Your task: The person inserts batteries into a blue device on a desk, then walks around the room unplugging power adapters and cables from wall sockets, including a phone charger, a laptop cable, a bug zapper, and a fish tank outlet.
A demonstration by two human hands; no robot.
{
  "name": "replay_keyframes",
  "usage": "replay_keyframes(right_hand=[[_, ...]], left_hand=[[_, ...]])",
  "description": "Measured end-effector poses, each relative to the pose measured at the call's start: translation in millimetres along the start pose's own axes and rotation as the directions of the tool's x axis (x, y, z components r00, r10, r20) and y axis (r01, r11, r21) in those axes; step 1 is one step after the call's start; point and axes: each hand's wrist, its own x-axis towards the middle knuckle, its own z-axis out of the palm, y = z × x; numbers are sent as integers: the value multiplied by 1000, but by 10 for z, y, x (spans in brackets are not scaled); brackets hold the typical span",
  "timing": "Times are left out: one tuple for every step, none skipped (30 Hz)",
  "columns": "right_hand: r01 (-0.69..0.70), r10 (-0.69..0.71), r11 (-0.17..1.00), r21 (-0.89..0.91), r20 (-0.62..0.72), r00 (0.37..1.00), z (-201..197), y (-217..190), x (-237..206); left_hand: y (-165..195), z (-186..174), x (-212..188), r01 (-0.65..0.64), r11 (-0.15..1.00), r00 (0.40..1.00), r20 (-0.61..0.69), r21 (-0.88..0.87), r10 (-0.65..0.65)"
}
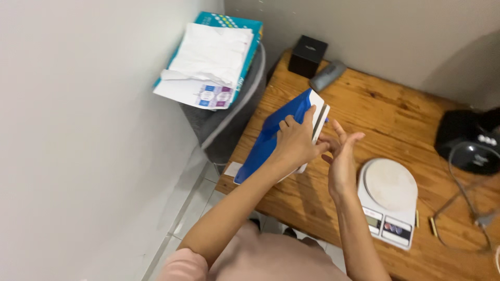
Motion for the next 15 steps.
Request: replay_keyframes(right_hand=[[12,-12,1000,18,30,999,49,-3,24],[20,-22,999,44,54,998,104,-3,50],[28,-33,997,70,75,997,154,-1,78],[35,-44,995,95,92,995,203,-1,108],[43,-53,996,77,126,991,256,1,133],[51,-59,997,57,156,986,307,7,155],[59,-64,998,36,183,981,352,11,184],[41,-55,997,67,209,976,389,17,220],[23,-45,995,95,234,971,416,31,262],[3,-35,993,122,258,965,436,56,308],[-1,-34,992,129,270,962,444,99,353],[-5,-33,991,135,279,960,441,159,404],[-11,-30,990,140,288,957,433,241,453],[-89,59,991,104,268,962,426,346,501],[-168,146,983,69,244,959,423,466,551]], left_hand=[[-14,-76,13,16,999,1000,7,33,-16],[-26,-147,34,50,996,999,16,75,-51],[-32,-201,64,81,990,996,25,116,-84],[-47,-250,102,110,982,993,35,157,-117],[-75,-295,133,126,974,992,6,188,-129],[-113,-328,153,140,966,990,-19,217,-139],[-160,-355,172,153,957,988,-43,245,-147],[-220,-386,185,160,952,986,-88,262,-141],[-282,-417,193,166,946,982,-132,277,-134],[-338,-449,210,173,941,977,-174,291,-126],[-391,-483,219,175,948,977,-166,264,-135],[-434,-517,218,176,955,978,-156,237,-142],[-462,-550,217,177,962,978,-144,209,-149],[-471,-580,218,173,966,978,-146,190,-146],[-463,-608,216,166,971,979,-147,171,-142]])
